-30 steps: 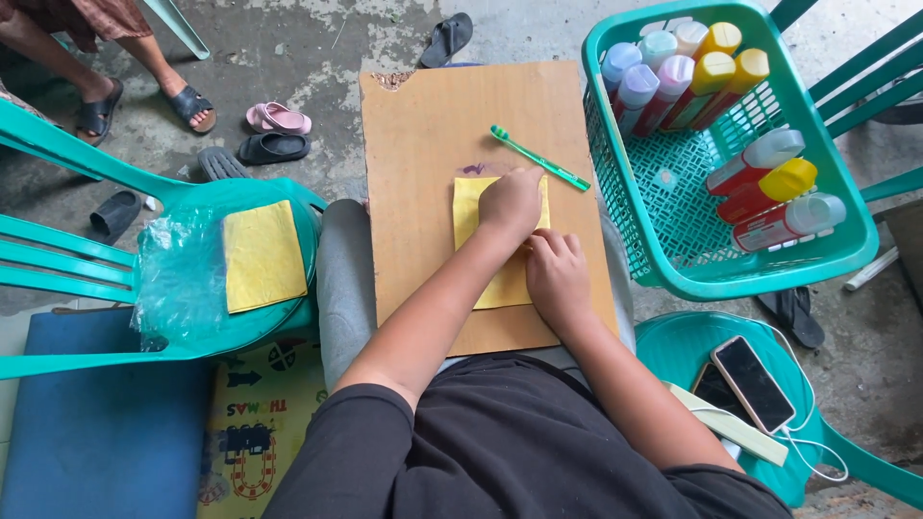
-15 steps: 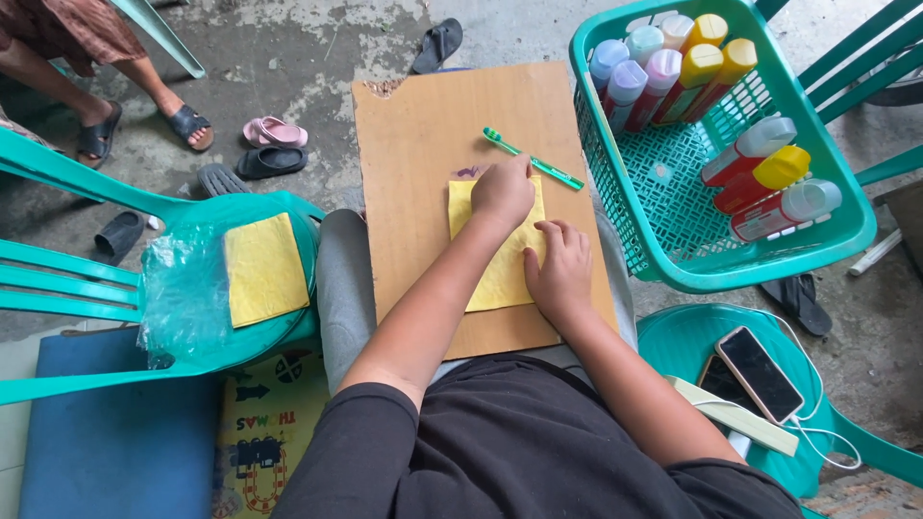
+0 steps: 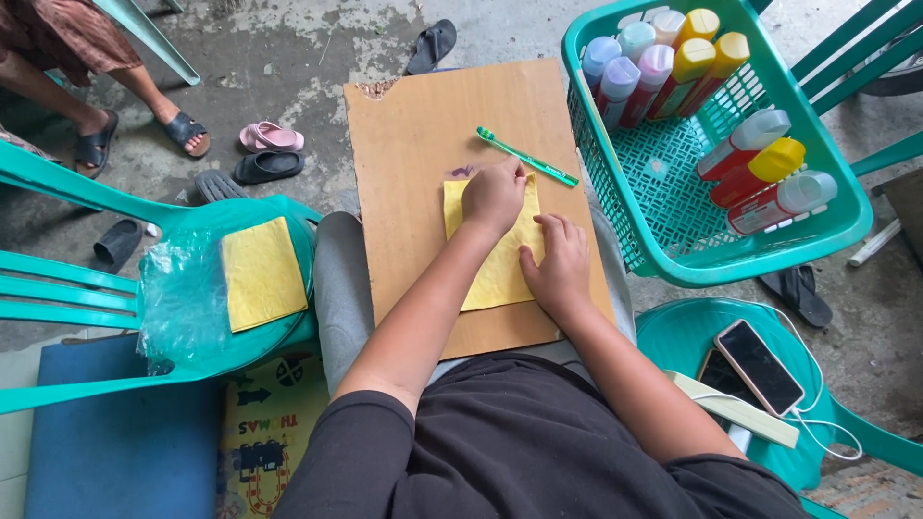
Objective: The person handles a purple cloth wrapped in plastic, then picks up a red bottle of liquid and places it back. They then unfold a yellow cloth on a wooden board and scrub it with a green toothbrush before folding it.
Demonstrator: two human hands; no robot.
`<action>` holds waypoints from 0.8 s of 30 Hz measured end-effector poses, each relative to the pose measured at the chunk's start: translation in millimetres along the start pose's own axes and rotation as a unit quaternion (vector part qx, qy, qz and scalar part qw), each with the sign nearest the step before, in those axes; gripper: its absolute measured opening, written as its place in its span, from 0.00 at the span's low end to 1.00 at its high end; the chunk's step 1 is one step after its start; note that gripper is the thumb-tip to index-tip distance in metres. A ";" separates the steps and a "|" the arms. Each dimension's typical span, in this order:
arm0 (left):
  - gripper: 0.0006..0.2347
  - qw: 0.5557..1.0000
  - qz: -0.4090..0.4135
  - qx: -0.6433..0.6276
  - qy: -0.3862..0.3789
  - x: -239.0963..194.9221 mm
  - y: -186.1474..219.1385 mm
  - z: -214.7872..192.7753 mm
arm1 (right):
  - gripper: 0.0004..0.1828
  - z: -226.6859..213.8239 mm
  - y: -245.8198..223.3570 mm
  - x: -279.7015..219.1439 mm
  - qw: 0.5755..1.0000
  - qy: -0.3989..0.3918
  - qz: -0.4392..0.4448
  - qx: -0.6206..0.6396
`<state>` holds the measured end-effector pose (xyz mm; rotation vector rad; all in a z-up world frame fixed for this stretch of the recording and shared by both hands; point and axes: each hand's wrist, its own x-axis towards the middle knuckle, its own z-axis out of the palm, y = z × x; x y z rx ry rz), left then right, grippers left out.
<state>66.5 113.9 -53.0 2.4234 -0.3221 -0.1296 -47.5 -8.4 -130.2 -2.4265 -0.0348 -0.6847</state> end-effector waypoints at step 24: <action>0.04 0.992 0.075 0.020 0.097 3.1 -39.4 39.6 | 0.32 -13.7 14.5 71.7 0.983 -0.127 -0.013 0.128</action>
